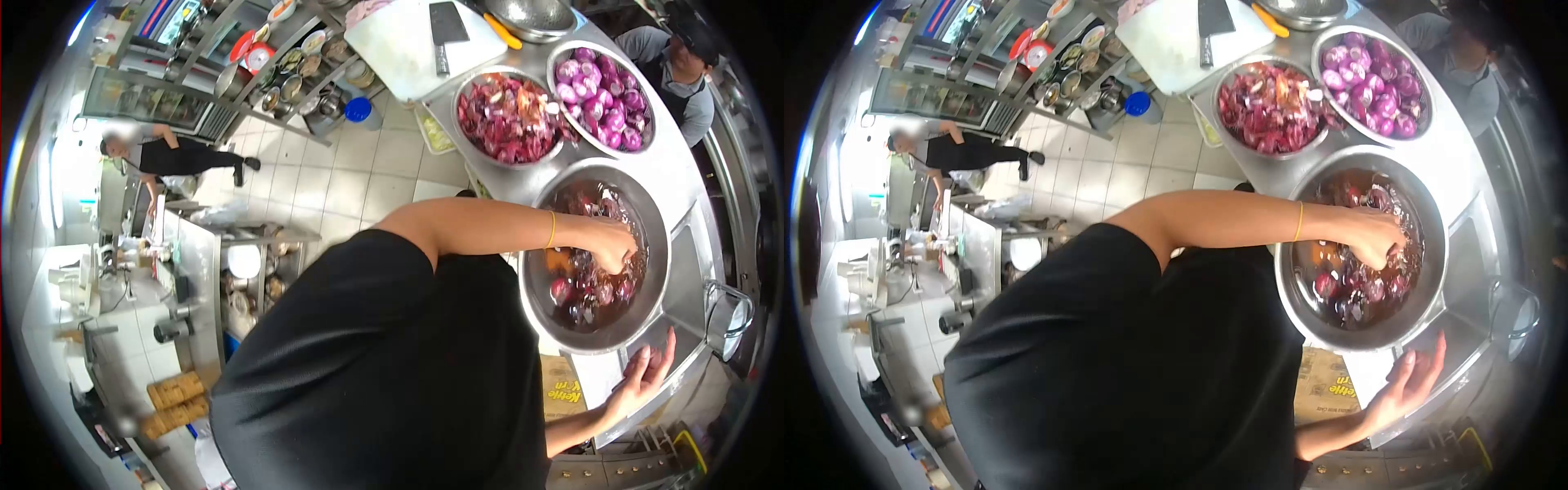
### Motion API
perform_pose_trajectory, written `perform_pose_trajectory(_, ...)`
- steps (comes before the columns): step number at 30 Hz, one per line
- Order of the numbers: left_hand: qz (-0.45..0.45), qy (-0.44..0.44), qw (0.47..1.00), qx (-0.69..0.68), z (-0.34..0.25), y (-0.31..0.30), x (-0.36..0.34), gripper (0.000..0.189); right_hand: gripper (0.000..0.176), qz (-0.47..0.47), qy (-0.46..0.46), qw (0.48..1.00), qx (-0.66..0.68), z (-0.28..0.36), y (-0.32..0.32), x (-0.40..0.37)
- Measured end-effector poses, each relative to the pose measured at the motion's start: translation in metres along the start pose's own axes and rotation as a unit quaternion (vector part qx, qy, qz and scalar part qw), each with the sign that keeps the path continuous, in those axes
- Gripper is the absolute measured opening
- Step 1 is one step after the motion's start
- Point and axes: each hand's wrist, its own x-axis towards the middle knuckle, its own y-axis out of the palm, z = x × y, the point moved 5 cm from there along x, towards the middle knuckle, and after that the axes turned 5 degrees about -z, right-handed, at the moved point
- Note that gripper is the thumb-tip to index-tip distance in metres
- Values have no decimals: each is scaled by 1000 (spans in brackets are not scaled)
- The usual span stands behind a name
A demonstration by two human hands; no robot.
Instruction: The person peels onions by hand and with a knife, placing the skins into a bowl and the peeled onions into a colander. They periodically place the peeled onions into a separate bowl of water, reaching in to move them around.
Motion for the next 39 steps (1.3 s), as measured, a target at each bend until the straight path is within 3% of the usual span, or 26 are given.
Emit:
perform_pose_trajectory(2,-54,-19,979,195,18,-24,-11,40,43,-16,7,998,60,-12,12,7)
perform_pose_trajectory(4,-109,4,991,81,26,-38,-11,60,43,-66,-97,980,-161,-12,25,14)
perform_pose_trajectory(6,-118,-6,993,25,29,-64,-24,61,42,-73,28,997,-5,7,52,3)
perform_pose_trajectory(8,-129,-11,982,-137,56,-104,-49,49,42,-99,38,994,8,17,88,0)
perform_pose_trajectory(9,-159,-3,974,-165,85,-114,-63,45,41,-83,-20,995,-45,20,106,1)
perform_pose_trajectory(10,-187,6,963,-193,109,-131,-77,40,40,-72,65,995,21,25,132,-3)
perform_pose_trajectory(12,-130,-131,904,-386,147,-163,-128,29,39,-79,-52,995,-16,30,178,-1)
perform_pose_trajectory(14,-144,-155,801,-560,201,-168,-153,21,41,2,97,986,135,79,256,-4)
perform_pose_trajectory(15,-177,-98,789,-580,219,-174,-164,23,41,2,183,970,159,93,291,-6)
perform_pose_trajectory(16,-77,-266,761,-586,241,-159,-180,30,43,38,251,964,86,101,312,-8)
perform_pose_trajectory(17,-112,-147,709,-681,230,-171,-184,25,40,80,204,969,113,90,330,-13)
perform_pose_trajectory(18,-83,-157,685,-707,225,-183,-187,29,38,106,180,972,108,99,344,-8)
perform_pose_trajectory(21,-33,-97,713,-693,223,-186,-181,29,39,110,156,977,93,124,367,-1)
perform_pose_trajectory(23,-104,-79,727,-674,209,-196,-184,29,39,136,157,974,93,132,373,-1)
perform_pose_trajectory(27,-72,-26,749,-658,198,-195,-174,33,39,156,152,970,108,118,366,7)
perform_pose_trajectory(30,-93,-22,741,-664,185,-193,-177,34,39,156,147,969,123,109,359,15)
perform_pose_trajectory(32,-140,-56,748,-646,183,-193,-175,35,39,171,83,975,114,112,358,14)
perform_pose_trajectory(38,-186,-66,738,-645,185,-191,-178,33,40,216,158,939,216,107,367,16)
perform_pose_trajectory(39,-195,-84,736,-643,182,-194,-178,33,40,204,134,943,227,106,369,16)
